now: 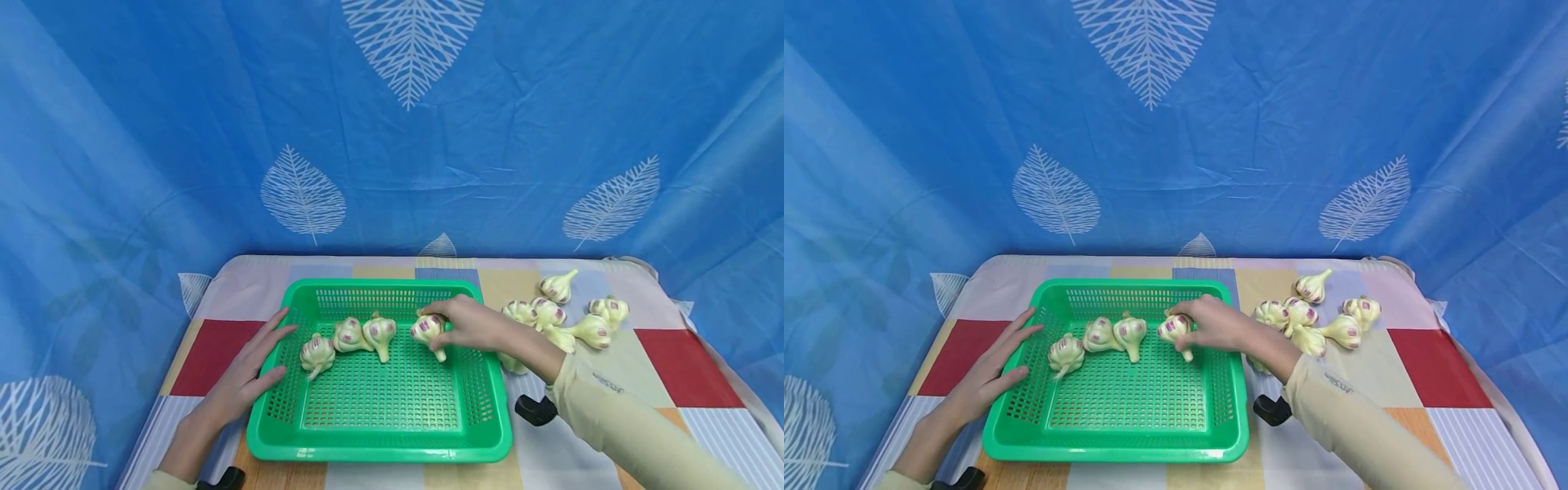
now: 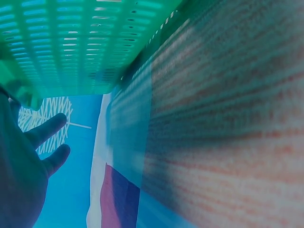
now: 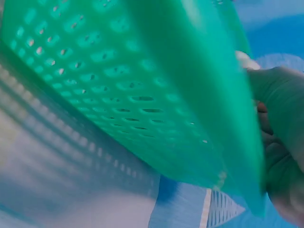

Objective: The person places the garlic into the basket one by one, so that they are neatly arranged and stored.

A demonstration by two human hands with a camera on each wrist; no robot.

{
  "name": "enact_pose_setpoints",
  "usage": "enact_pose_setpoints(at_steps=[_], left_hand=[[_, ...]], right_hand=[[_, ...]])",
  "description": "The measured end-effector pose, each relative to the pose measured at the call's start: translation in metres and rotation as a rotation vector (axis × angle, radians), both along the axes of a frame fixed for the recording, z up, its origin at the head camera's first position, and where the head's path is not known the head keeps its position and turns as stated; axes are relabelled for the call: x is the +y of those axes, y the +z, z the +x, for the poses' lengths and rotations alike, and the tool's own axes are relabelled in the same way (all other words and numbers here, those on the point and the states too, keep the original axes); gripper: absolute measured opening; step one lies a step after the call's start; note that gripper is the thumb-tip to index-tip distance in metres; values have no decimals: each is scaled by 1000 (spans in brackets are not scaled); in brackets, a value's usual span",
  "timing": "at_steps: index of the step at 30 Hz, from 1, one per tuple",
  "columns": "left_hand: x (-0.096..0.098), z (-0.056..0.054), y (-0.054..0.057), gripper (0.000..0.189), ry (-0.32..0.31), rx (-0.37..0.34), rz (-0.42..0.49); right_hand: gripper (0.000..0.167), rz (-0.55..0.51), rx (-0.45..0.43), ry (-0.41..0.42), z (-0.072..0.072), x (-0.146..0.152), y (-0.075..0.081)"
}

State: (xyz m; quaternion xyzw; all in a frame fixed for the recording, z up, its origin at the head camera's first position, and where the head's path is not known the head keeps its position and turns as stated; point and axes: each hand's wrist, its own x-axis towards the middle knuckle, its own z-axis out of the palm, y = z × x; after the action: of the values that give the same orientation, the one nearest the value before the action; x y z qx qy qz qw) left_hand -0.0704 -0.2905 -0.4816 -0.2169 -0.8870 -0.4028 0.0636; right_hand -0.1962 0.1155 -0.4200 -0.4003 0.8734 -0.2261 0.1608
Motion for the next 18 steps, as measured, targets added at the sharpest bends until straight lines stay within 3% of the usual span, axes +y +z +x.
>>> enact_pose_setpoints(at_steps=[4, 10, 18], left_hand=[[-1, 1, 3, 65, 0, -18, 0], [-3, -1, 6, 65, 0, -23, 0], [-5, -4, 6, 65, -12, -30, -6]], right_hand=[[61, 74, 11, 72, -5, -13, -4], [60, 109, 25, 115, -7, -21, -11], [60, 147, 8, 131, -8, -22, -1]])
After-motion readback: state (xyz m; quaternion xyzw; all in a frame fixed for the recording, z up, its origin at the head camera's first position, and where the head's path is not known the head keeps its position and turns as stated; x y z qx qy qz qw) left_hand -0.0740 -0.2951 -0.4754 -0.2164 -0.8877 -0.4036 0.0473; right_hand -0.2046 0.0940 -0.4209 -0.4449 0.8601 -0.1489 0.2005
